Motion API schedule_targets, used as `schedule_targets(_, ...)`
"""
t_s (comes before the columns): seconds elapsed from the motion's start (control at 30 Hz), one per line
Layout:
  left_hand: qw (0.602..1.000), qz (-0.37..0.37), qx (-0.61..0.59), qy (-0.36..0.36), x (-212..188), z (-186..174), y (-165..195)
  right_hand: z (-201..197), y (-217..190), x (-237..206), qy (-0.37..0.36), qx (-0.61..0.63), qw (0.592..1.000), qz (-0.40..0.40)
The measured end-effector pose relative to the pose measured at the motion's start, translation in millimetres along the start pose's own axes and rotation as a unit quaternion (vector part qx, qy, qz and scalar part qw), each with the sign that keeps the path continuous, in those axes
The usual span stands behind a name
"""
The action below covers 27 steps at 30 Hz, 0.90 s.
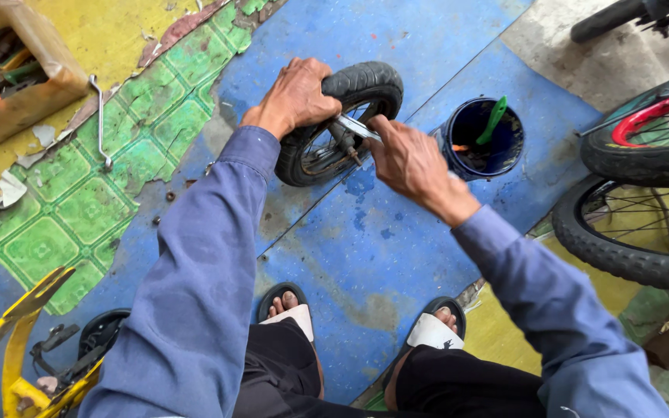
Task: The person sits on the floor of a bicycle repair shop and removes the tire and inner tube from a small bicycle wheel. They use a metal pry bar to lever the tire bead over the rim, work the bead loose around the wheel by hand, and pull the inner tube out, then continue prying the tire off the rim.
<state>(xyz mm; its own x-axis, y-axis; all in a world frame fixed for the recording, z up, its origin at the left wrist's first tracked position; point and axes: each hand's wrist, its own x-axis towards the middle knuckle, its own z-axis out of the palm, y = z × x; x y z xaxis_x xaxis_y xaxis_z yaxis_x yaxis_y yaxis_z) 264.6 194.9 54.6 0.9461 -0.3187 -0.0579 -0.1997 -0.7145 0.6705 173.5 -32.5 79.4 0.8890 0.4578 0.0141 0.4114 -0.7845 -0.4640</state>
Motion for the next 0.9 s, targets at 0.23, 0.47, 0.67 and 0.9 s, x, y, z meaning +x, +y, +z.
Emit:
schedule_targets(0.23, 1.000, 0.000, 0.009, -0.004, 4.2, 6.5, -16.8, 91.8, 4.6, -5.6, 0.191, 0.178, 0.965, -0.008)
schedule_targets(0.47, 0.993, 0.059, 0.079, 0.058, -11.3, 14.4, -65.9, 82.8, 15.6, -4.4, 0.143, 0.132, 0.981, -0.016)
schedule_targets(0.67, 0.987, -0.075, 0.140, 0.024, -10.6, 11.5, -75.2, 98.1, 32.2, -46.5, -0.048, 0.142, 0.989, 0.022)
schedule_targets(0.9, 0.990, -0.005, 0.135, 0.032, -12.7, 13.6, -79.6, 117.8, 45.4, -72.2, 0.078, 0.064, 0.993, 0.066)
